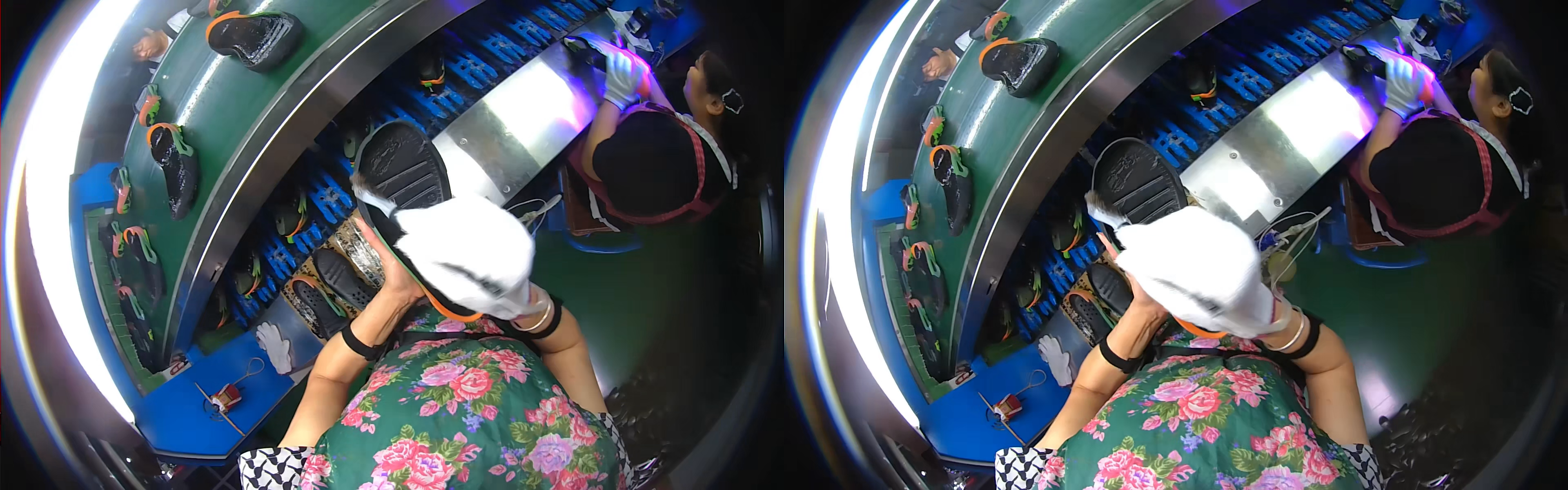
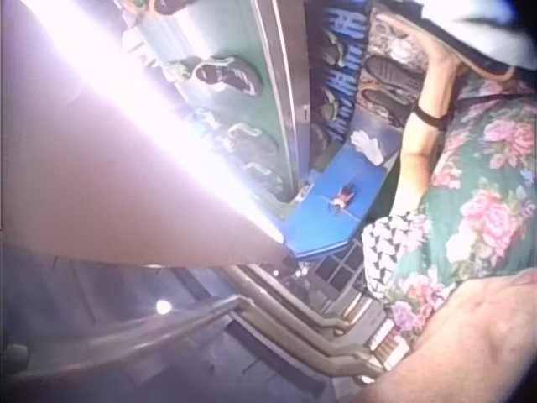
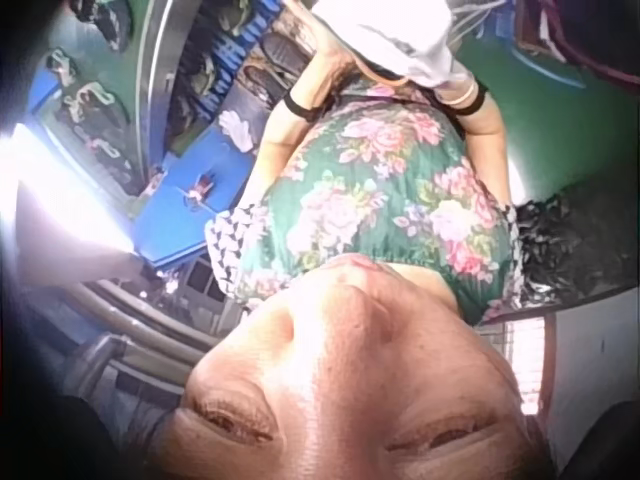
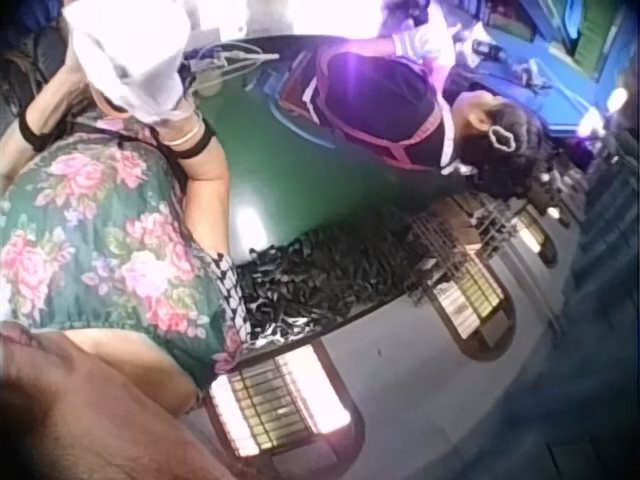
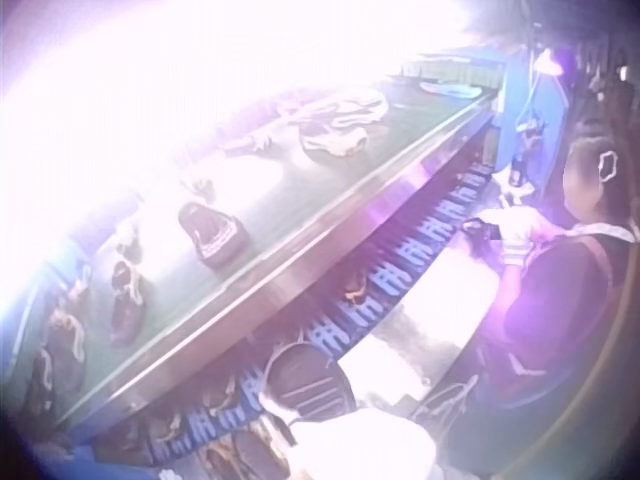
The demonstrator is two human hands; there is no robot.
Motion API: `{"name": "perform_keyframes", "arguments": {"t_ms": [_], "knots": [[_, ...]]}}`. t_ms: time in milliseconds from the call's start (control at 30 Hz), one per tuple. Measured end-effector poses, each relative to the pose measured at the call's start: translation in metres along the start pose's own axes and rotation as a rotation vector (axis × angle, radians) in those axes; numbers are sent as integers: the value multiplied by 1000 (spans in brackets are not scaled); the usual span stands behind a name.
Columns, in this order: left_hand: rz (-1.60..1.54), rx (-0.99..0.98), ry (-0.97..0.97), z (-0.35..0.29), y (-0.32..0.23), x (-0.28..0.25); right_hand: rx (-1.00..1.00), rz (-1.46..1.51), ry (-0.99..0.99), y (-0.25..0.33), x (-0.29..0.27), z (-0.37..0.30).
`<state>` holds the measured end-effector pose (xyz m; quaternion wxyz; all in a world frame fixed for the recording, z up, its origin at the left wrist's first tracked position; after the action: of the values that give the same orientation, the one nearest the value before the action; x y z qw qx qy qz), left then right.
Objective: Apply adhesive to shoe soles using a brush and a glue dispenser.
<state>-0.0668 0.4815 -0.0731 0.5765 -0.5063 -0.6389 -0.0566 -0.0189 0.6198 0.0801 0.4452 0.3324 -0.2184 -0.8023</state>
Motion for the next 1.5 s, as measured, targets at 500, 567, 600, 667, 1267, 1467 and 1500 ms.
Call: {"name": "perform_keyframes", "arguments": {"t_ms": [500, 567, 600, 667, 1267, 1467, 1500], "knots": [[-105, 18, 147, 9, 14, -23, 50, 26, -4, -9, -13, -7], [-102, 7, 168, 9, 13, -25, 40, 27, 7, -2, -1, -13], [-102, 1, 180, 9, 13, -25, 97, 180, -9, -5, 7, -17], [-102, -4, 202, 6, 13, -28, 6, 94, 56, 5, 3, -17], [-144, -160, 324, 12, 5, -14, 48, 135, 80, 0, 10, -44], [-83, -117, 389, 11, -5, 7, 110, 162, 27, -9, -11, -49], [-122, -126, 377, 10, -6, 10, 81, 145, 68, -7, -8, -52]]}}
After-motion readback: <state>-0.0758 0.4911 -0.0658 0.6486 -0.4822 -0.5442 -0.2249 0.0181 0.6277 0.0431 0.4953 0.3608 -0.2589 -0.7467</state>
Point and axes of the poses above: each hand's wrist, its own z-axis towards the middle knuckle, its own x-axis out of the palm, y = z × x, the point moved 5 cm from there along z, towards the middle knuckle, and after that the axes turned 4 degrees about y, right-handed, at the moved point
